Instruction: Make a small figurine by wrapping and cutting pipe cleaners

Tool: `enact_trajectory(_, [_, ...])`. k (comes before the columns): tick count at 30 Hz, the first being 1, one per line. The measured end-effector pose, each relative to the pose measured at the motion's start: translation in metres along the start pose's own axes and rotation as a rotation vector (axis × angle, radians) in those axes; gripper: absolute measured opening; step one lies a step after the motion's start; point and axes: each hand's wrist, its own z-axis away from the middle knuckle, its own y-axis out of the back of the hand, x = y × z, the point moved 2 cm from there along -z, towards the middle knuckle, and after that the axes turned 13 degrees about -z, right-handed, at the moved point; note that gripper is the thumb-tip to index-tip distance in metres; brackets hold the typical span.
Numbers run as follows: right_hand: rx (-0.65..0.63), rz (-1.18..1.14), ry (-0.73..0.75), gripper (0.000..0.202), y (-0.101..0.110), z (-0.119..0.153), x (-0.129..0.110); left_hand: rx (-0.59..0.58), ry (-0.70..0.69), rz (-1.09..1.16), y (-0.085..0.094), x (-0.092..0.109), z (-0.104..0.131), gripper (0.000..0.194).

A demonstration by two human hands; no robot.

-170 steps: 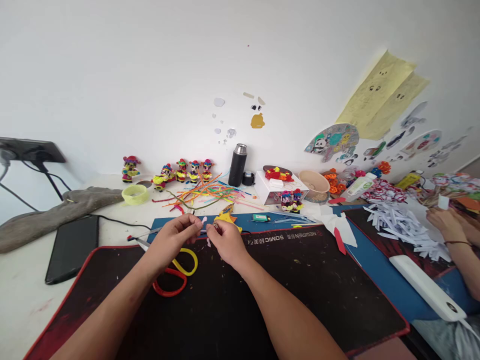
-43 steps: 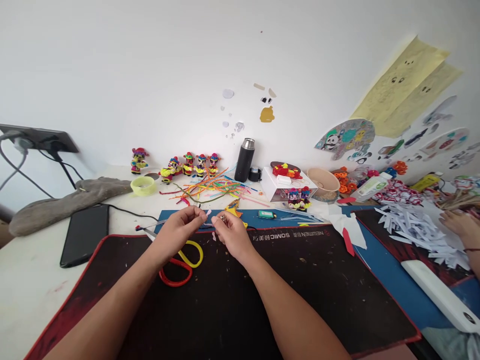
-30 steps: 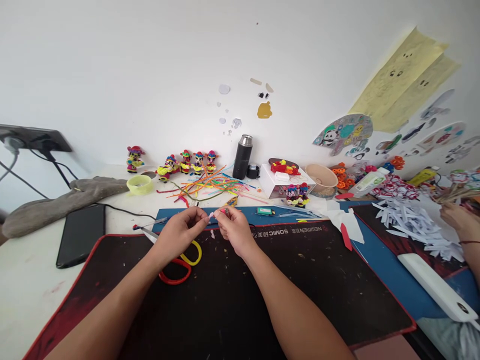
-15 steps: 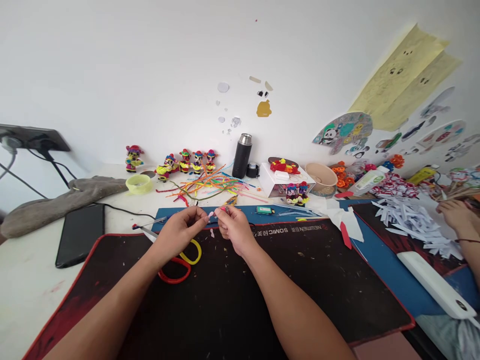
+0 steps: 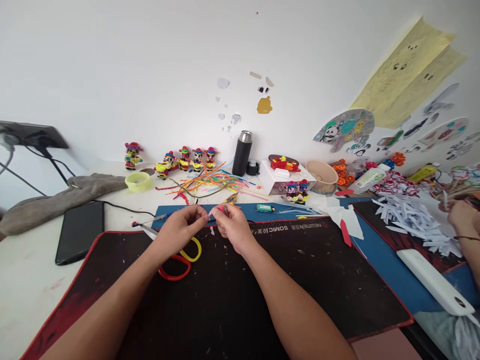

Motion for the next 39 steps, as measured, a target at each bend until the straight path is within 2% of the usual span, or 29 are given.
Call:
enact_trajectory(10, [-0.011, 0.022, 0.004, 0.04, 0.0011, 0.0002, -0.0015, -0.039, 0.024, 0.045, 0.002, 0.0024, -0.0005, 0.048])
enact_trajectory(19, [0.017, -0.063, -0.025, 0.043, 0.0014, -0.0008, -0.002, 0.026, 0.047, 0.08, 0.0028, -0.0004, -0.0014, 0.045])
enact_trajectory(39, [-0.004, 0.031, -0.015, 0.044, -0.0011, 0.0007, 0.0013, 0.043, 0.047, 0.096, 0.0037, -0.0034, -0.0015, 0.046])
